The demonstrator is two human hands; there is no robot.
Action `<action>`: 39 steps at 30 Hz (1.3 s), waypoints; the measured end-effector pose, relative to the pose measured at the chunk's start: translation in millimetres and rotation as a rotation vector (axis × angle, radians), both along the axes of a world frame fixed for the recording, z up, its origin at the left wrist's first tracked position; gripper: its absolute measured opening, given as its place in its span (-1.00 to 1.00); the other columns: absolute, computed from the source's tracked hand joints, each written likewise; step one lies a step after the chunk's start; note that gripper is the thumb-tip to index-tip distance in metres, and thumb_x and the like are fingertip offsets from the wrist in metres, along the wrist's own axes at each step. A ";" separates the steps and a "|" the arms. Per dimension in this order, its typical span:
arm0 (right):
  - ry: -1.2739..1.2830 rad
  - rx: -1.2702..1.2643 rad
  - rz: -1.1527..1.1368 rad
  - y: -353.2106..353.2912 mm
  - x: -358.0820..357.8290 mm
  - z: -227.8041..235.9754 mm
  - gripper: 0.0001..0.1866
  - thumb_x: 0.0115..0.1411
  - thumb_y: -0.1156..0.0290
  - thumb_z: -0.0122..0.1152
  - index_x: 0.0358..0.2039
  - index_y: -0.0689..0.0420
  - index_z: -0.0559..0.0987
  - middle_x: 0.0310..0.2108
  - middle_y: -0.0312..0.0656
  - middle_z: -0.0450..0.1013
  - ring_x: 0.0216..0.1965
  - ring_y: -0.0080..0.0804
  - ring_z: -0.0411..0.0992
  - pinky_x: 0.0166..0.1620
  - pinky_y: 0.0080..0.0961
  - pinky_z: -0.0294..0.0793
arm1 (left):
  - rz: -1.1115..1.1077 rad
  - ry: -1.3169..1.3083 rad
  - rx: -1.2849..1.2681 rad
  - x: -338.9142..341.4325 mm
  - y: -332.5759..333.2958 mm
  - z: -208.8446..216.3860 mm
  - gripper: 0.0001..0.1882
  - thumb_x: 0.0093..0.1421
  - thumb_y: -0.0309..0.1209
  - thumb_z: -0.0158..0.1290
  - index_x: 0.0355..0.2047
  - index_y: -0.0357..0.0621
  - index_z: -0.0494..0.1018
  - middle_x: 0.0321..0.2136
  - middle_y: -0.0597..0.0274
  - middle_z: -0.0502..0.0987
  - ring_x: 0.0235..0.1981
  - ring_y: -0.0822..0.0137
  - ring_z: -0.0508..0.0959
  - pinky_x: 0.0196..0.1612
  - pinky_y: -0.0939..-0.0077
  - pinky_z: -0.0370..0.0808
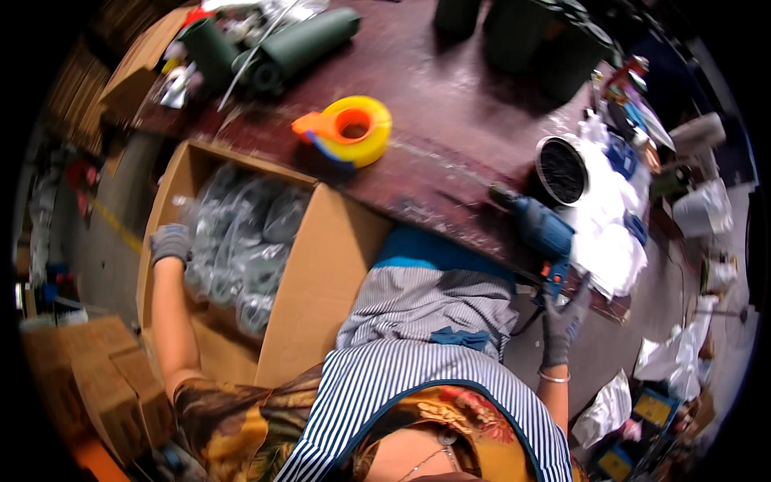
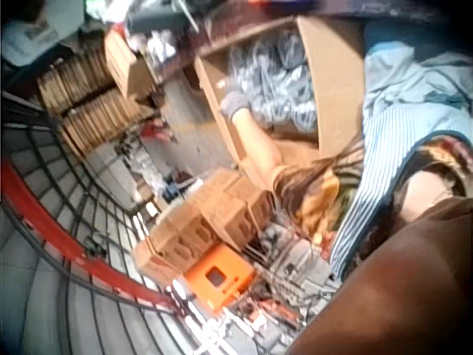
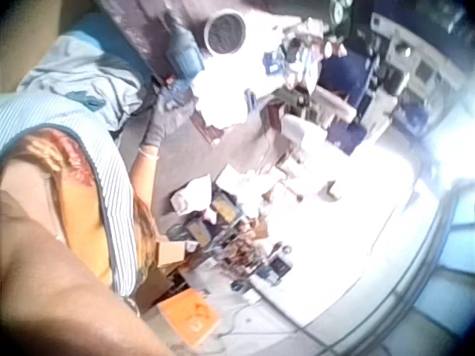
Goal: The person uses a power drill to drive a screw into a wooden handle on a green flask, places the flask into a plastic bag and then into a cardboard box, and finally seals the box with tape.
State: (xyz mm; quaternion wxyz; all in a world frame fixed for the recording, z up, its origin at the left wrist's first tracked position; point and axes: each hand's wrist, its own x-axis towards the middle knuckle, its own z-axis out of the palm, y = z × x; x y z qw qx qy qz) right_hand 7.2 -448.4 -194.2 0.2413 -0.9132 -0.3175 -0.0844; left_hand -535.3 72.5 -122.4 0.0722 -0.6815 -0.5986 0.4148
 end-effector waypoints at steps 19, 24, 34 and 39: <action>0.306 -0.087 -0.093 2.1 -4.2 27.0 0.12 -0.07 0.18 0.43 0.46 0.15 0.05 0.00 0.14 0.35 -0.09 0.12 0.48 -0.09 -0.12 0.56 | -0.760 -1.539 0.380 768.0 68.9 79.2 -0.04 -0.06 0.20 0.35 0.31 0.11 0.34 0.27 -0.06 0.34 0.22 0.02 0.46 0.21 0.21 0.45; 0.355 -0.018 -0.003 4.8 5.7 24.4 0.10 -0.02 0.21 0.40 0.46 0.18 0.01 0.02 0.17 0.34 -0.07 0.14 0.48 -0.08 -0.16 0.58 | -1.020 -1.976 0.332 535.7 3.1 85.0 -0.22 0.11 -0.18 0.35 0.28 -0.14 0.32 0.26 -0.04 0.33 0.19 0.03 0.48 0.19 0.11 0.48; 0.299 -0.082 0.152 -4.2 45.8 13.3 0.12 0.01 0.04 0.39 0.46 0.17 0.00 0.00 0.14 0.39 -0.18 0.09 0.56 -0.15 -0.16 0.62 | 0.851 -2.407 -0.780 266.5 -260.0 -96.8 -0.42 0.44 -0.16 -0.06 0.40 0.01 0.16 0.34 0.23 0.28 0.31 0.27 0.31 0.35 0.29 0.26; 0.296 -0.261 0.182 -12.7 46.5 15.6 0.14 0.08 -0.08 0.35 0.47 0.16 -0.05 -0.02 0.11 0.42 -0.23 0.03 0.59 -0.23 -0.22 0.63 | -0.031 -1.896 -0.512 261.4 -239.4 -104.7 -0.05 0.08 -0.14 0.32 0.40 -0.10 0.13 0.34 0.03 0.25 0.35 0.03 0.25 0.37 0.21 0.21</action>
